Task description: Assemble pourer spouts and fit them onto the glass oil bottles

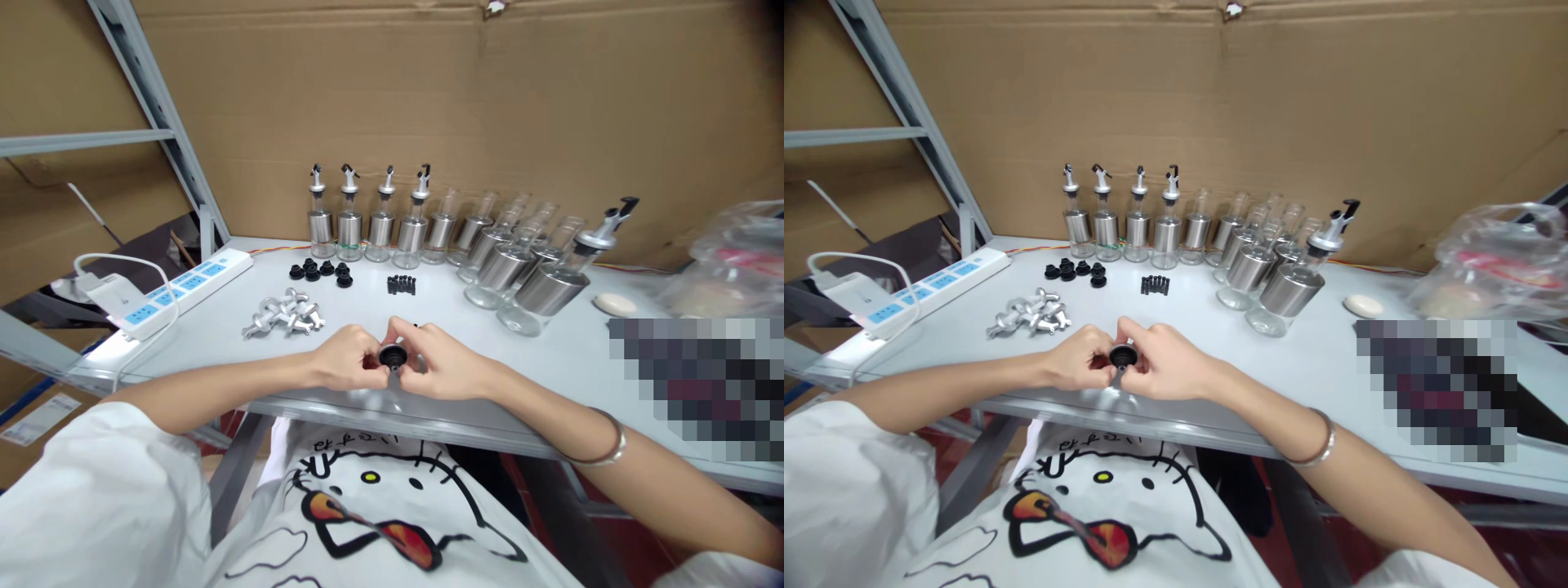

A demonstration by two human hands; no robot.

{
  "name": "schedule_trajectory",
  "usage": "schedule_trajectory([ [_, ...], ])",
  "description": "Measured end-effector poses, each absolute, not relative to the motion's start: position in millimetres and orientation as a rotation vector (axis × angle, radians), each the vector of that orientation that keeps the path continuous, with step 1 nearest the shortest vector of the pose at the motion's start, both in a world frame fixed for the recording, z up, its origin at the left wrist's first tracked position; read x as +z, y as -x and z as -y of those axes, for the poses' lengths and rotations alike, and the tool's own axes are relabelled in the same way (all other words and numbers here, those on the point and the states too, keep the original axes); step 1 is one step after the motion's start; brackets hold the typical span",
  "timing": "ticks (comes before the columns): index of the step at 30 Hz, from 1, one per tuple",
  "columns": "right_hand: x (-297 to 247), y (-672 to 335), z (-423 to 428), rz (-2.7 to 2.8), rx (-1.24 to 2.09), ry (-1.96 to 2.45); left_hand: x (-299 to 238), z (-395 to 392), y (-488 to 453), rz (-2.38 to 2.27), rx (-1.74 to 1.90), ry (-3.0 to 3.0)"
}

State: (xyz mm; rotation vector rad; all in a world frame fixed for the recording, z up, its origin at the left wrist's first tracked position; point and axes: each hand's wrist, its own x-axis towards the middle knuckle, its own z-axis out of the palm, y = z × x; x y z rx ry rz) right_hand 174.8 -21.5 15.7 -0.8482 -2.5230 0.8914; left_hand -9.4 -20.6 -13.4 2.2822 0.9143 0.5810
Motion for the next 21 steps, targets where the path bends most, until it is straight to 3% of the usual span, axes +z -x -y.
schedule_trajectory([
  [12,14.4,-176.3,20.3,2.485,0.908,0.819,-18.6,13.1,16.0,-0.810,0.671,-2.414],
  [21,14.6,-180.5,11.6,2.274,0.755,0.730,-9.4,9.4,19.6,-0.801,1.091,-2.436],
])
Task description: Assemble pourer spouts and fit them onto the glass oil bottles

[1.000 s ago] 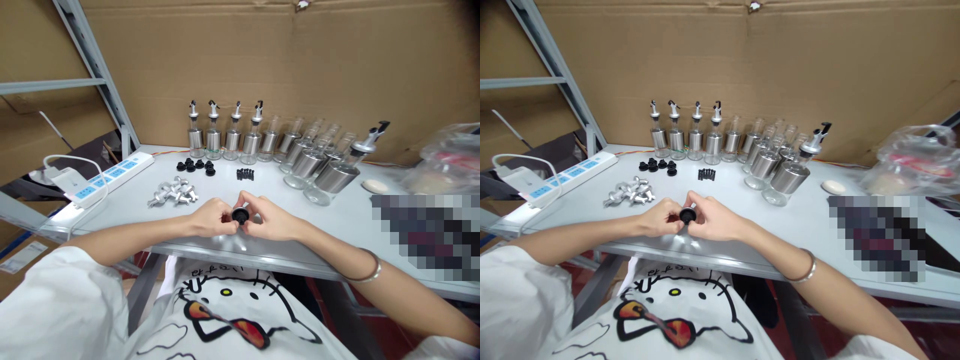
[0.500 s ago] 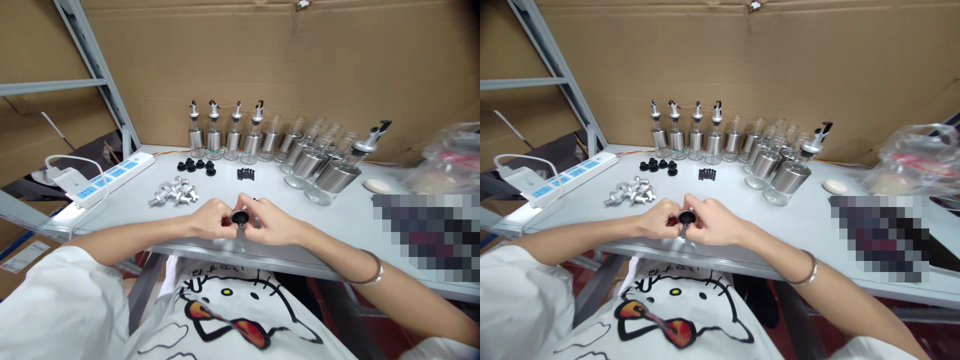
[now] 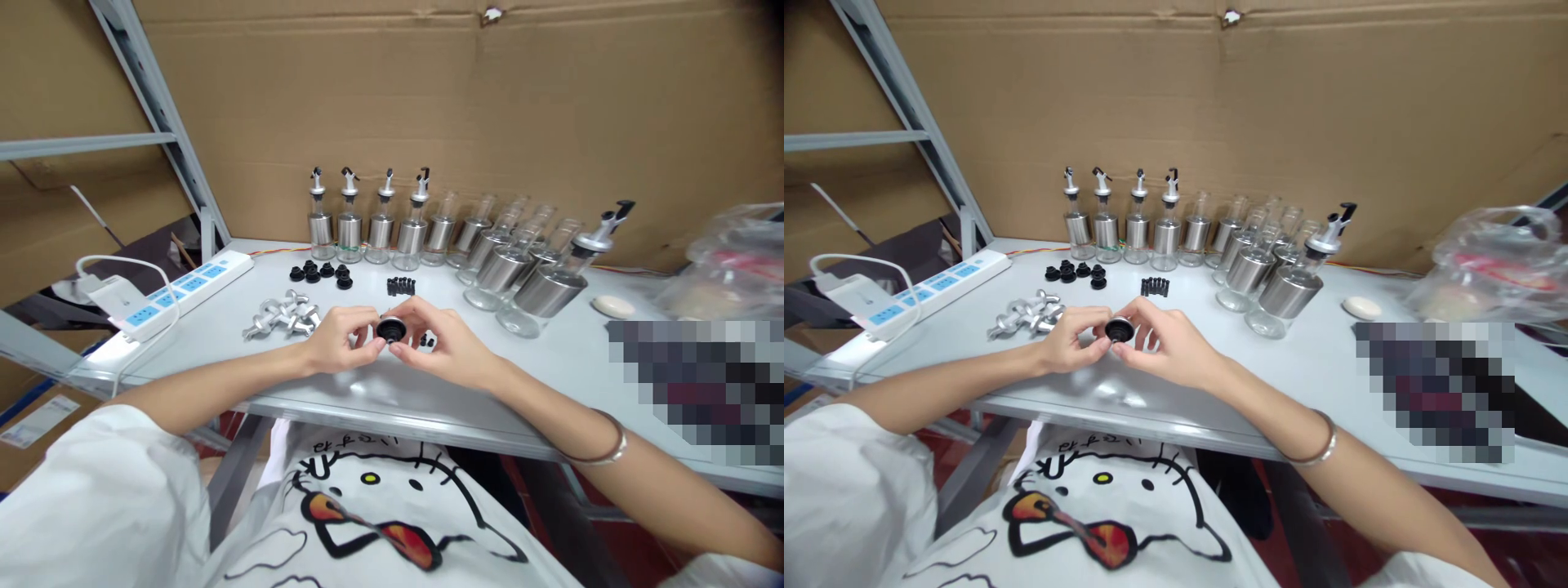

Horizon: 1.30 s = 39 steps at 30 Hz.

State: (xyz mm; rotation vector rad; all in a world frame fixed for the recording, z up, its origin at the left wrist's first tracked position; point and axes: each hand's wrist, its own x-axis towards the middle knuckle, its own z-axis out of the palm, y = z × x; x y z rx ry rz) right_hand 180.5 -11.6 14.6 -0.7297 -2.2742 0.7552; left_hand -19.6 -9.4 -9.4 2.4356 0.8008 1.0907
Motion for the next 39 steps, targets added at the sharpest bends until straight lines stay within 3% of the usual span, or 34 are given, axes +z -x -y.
schedule_trajectory([
  [12,15.9,-187.2,6.2,2.329,0.480,0.481,-16.0,0.4,22.8,-0.563,1.320,-2.637],
  [19,9.3,-186.0,1.5,2.366,0.365,0.444,-18.7,-0.7,22.0,-0.551,1.170,-2.639],
  [33,16.9,-187.0,4.8,2.381,0.449,0.551,-14.2,1.9,23.5,-0.605,1.293,-2.566],
  [39,12.0,-186.3,2.8,2.359,0.436,0.564,-20.6,-3.6,24.7,-0.621,1.149,-2.519],
])
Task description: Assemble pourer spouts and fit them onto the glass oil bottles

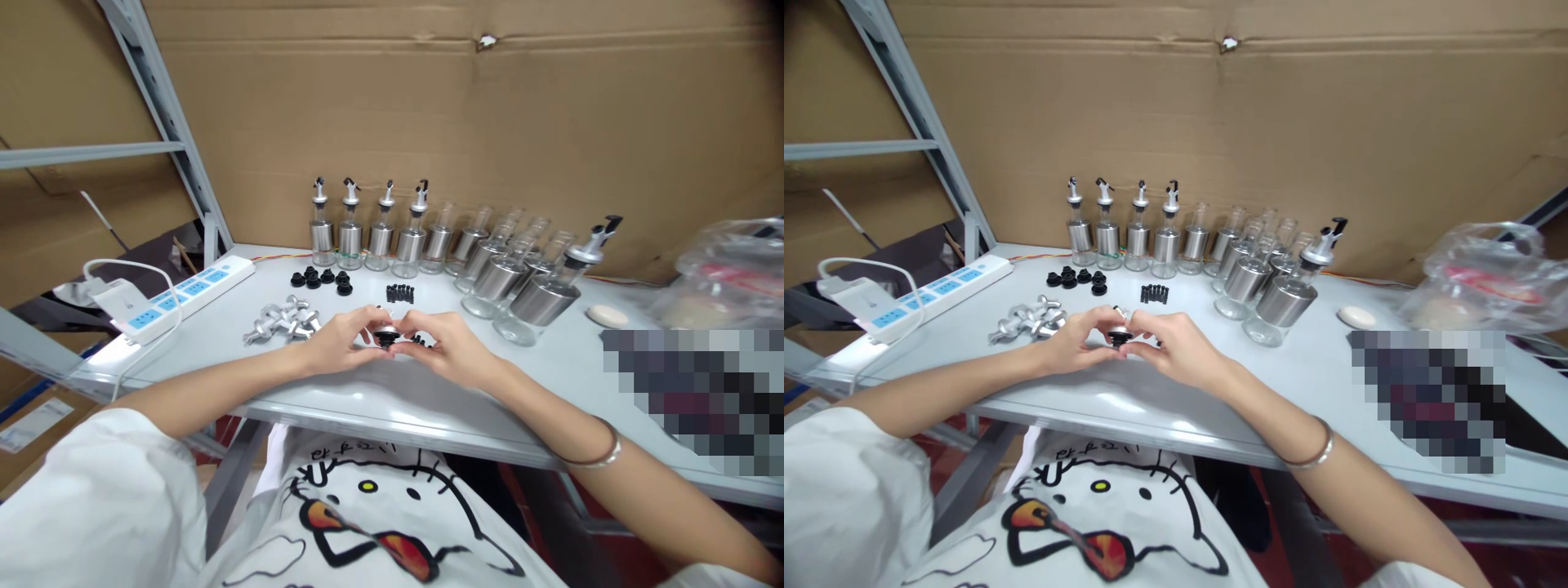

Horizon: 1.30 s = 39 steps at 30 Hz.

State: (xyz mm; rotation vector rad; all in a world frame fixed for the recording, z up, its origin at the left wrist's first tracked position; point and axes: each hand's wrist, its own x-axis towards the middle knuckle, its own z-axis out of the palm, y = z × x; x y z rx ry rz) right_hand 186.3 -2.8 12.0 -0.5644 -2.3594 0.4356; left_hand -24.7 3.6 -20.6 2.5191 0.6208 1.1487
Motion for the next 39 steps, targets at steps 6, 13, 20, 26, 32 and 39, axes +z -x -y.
schedule_trajectory([
  [6,20.1,-204.0,-18.9,2.543,0.221,0.751,-21.1,-0.8,23.0,-0.775,0.926,-2.621],
  [13,9.0,-224.0,-54.4,2.663,0.015,1.302,-20.7,2.4,20.5,-0.893,0.757,-2.697],
  [20,-9.9,-216.6,-57.1,2.763,0.125,1.405,-20.7,0.1,20.8,-0.934,0.729,-2.670],
  [26,-10.0,-219.2,-62.1,2.668,0.204,1.418,-17.3,1.2,20.5,-0.867,0.669,-2.690],
  [32,-4.9,-226.8,-63.6,2.737,0.203,1.437,-14.4,2.7,18.1,-0.879,0.644,-2.632],
  [39,-6.8,-216.6,-61.6,2.728,-0.033,1.559,-14.9,2.5,18.6,-0.863,0.640,-2.659],
])
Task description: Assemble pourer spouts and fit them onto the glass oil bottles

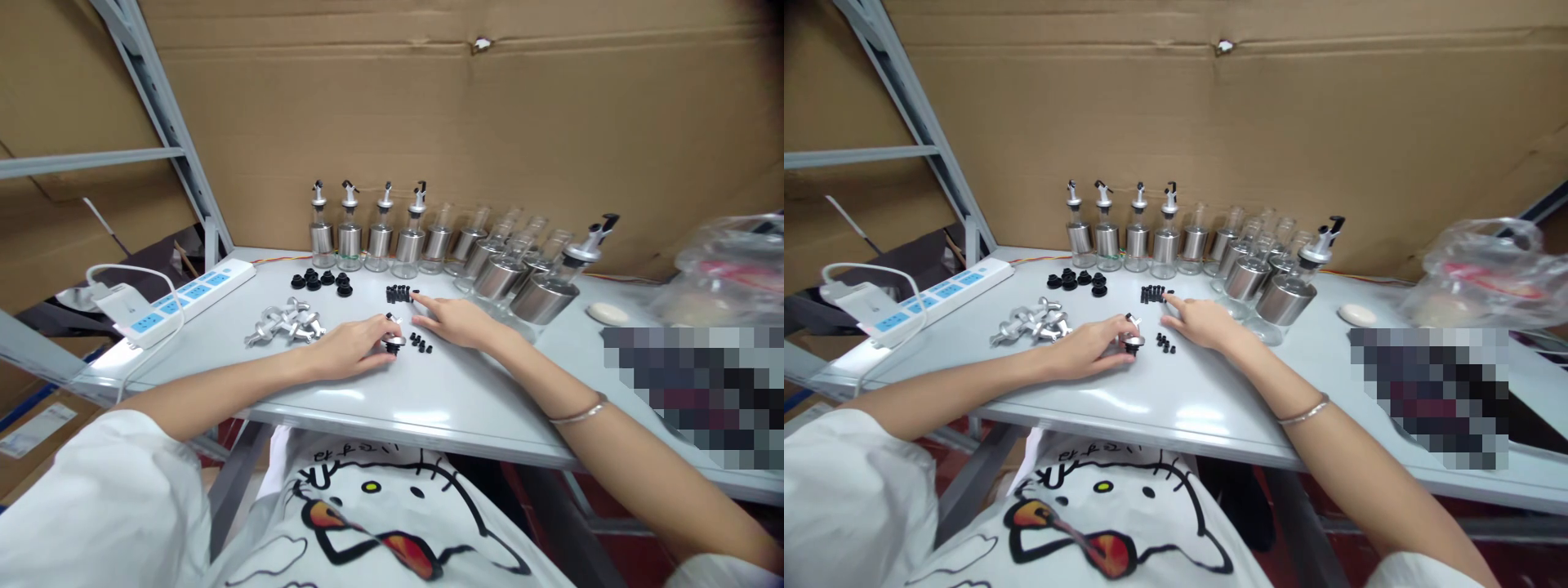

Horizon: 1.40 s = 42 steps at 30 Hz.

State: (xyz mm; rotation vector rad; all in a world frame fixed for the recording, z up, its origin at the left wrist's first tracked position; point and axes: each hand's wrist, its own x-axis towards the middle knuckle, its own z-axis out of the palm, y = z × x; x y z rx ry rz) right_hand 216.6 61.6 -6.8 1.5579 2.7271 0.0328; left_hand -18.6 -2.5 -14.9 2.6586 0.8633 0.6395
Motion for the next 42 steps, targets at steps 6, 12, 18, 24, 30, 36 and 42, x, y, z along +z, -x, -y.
schedule_trajectory([
  [6,-2.1,-224.0,-64.2,-2.738,-0.070,-1.582,-13.1,3.8,20.0,-0.841,0.619,-2.746],
  [12,3.0,-231.6,-62.8,-2.783,0.032,-1.554,-12.2,2.8,17.2,-0.821,0.586,-2.781],
  [18,2.0,-221.0,-56.7,-2.910,-0.070,-1.701,-17.4,1.8,16.6,-0.895,0.771,-2.739],
  [24,5.1,-201.8,-44.1,-3.113,-1.869,-1.445,-30.1,0.3,15.8,-0.762,0.947,-2.420],
  [30,7.6,-193.2,-31.2,-2.654,-2.526,-1.255,-25.2,0.6,14.4,-0.807,0.865,-2.321],
  [36,9.3,-191.3,-28.1,-2.516,-2.650,-1.337,-27.8,-0.9,15.3,-0.769,0.894,-2.302],
  [42,10.1,-190.5,-26.6,-2.332,-2.788,-1.319,-28.9,-1.7,15.3,-0.734,0.931,-2.339],
])
